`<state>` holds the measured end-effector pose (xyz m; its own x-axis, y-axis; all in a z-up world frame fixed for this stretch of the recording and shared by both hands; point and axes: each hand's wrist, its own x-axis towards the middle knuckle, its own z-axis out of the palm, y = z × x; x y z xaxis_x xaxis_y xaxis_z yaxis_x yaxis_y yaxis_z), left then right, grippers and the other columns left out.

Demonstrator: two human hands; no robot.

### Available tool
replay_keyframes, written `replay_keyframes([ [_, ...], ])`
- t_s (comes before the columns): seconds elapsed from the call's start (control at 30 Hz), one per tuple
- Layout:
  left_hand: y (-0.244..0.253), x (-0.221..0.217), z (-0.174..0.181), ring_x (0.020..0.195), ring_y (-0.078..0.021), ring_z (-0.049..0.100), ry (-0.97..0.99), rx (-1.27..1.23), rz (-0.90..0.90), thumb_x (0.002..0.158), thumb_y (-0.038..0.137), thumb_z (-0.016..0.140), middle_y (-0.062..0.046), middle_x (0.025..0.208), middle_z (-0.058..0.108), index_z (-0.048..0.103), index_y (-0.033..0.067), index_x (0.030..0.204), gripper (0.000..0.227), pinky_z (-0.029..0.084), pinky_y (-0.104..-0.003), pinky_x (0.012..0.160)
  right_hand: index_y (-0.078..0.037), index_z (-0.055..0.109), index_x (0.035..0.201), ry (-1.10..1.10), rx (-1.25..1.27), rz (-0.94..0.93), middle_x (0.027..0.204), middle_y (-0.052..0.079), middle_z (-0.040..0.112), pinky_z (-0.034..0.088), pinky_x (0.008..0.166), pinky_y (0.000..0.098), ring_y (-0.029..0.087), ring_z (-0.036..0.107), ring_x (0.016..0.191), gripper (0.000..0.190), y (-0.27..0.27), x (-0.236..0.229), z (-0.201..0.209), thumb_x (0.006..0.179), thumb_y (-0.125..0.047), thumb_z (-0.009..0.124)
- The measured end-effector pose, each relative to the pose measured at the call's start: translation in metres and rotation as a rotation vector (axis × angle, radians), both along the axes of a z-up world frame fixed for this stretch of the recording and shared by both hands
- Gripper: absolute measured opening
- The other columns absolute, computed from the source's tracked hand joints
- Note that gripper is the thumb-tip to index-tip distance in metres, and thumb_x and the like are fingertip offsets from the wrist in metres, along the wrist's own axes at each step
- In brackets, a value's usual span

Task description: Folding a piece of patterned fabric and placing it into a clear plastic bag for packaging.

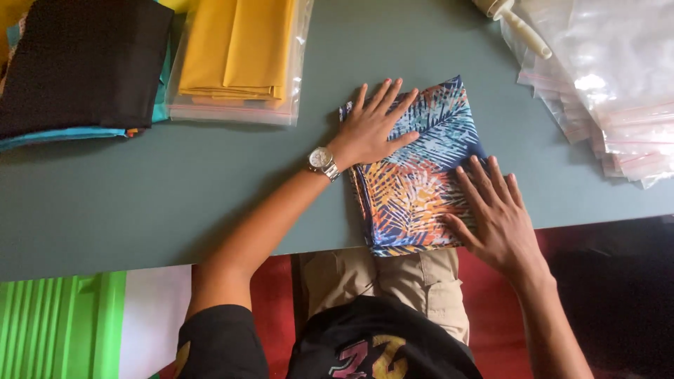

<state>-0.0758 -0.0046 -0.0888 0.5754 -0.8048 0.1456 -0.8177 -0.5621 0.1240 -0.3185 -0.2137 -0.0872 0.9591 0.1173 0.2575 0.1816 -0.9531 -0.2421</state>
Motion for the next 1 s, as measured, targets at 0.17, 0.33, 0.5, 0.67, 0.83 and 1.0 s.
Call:
replay_keyframes([
  [0.17,0.007,-0.002,0.004,0.156,-0.0406,0.025,0.014,-0.082,-0.027,0.106,0.073,0.030,-0.023,0.169,0.024,0.020,0.0225,0.167,0.080,0.013,-0.068,0.123,-0.014,0.035,0.163,0.027,0.015,-0.026,0.168,0.020,0.032,0.022,0.120,0.0642,0.043,0.021,0.157,0.084,0.007,-0.004,0.004,0.095,-0.059,0.050],
  [0.33,0.040,-0.027,0.024,0.156,-0.0438,0.023,0.000,-0.166,0.021,0.103,0.075,0.036,-0.026,0.168,0.024,0.019,0.0219,0.168,0.085,0.011,-0.070,0.122,-0.005,0.036,0.163,-0.042,-0.022,0.078,0.164,0.027,0.036,0.031,0.113,0.0698,0.052,0.026,0.153,0.093,-0.010,0.024,0.033,0.090,-0.058,0.057],
  [0.5,0.060,-0.033,0.018,0.156,-0.0476,0.020,0.060,-0.099,0.055,0.095,0.085,0.041,-0.030,0.168,0.019,0.019,0.0173,0.167,0.101,0.010,-0.073,0.120,-0.001,0.035,0.163,-0.095,-0.013,0.170,0.167,0.024,0.033,0.029,0.116,0.0649,0.044,0.023,0.156,0.082,-0.007,0.122,0.013,0.099,-0.050,0.054],
  [0.67,0.062,-0.028,0.025,0.158,-0.0418,0.012,0.110,0.031,0.082,0.083,0.096,0.036,-0.027,0.170,0.013,0.016,0.0145,0.167,0.118,0.005,-0.072,0.120,-0.001,0.034,0.163,-0.038,0.042,0.176,0.168,0.023,0.031,0.024,0.119,0.0657,0.040,0.021,0.157,0.088,-0.009,0.161,-0.008,0.099,-0.060,0.050],
  [0.83,0.063,-0.028,0.023,0.159,-0.0382,0.011,0.109,0.092,0.083,0.080,0.099,0.037,-0.025,0.171,0.013,0.014,0.0156,0.167,0.123,0.004,-0.073,0.119,0.003,0.034,0.162,0.009,0.008,0.148,0.168,0.027,0.029,0.022,0.119,0.0672,0.042,0.020,0.157,0.091,-0.002,0.153,0.000,0.099,-0.061,0.051],
  [1.0,0.063,-0.027,0.022,0.160,-0.0361,0.010,0.103,0.105,0.098,0.079,0.101,0.035,-0.022,0.171,0.013,0.013,0.0177,0.167,0.123,0.004,-0.072,0.120,0.001,0.032,0.163,0.034,0.002,0.131,0.168,0.026,0.027,0.020,0.120,0.0673,0.041,0.018,0.157,0.092,0.000,0.152,0.003,0.099,-0.062,0.051],
])
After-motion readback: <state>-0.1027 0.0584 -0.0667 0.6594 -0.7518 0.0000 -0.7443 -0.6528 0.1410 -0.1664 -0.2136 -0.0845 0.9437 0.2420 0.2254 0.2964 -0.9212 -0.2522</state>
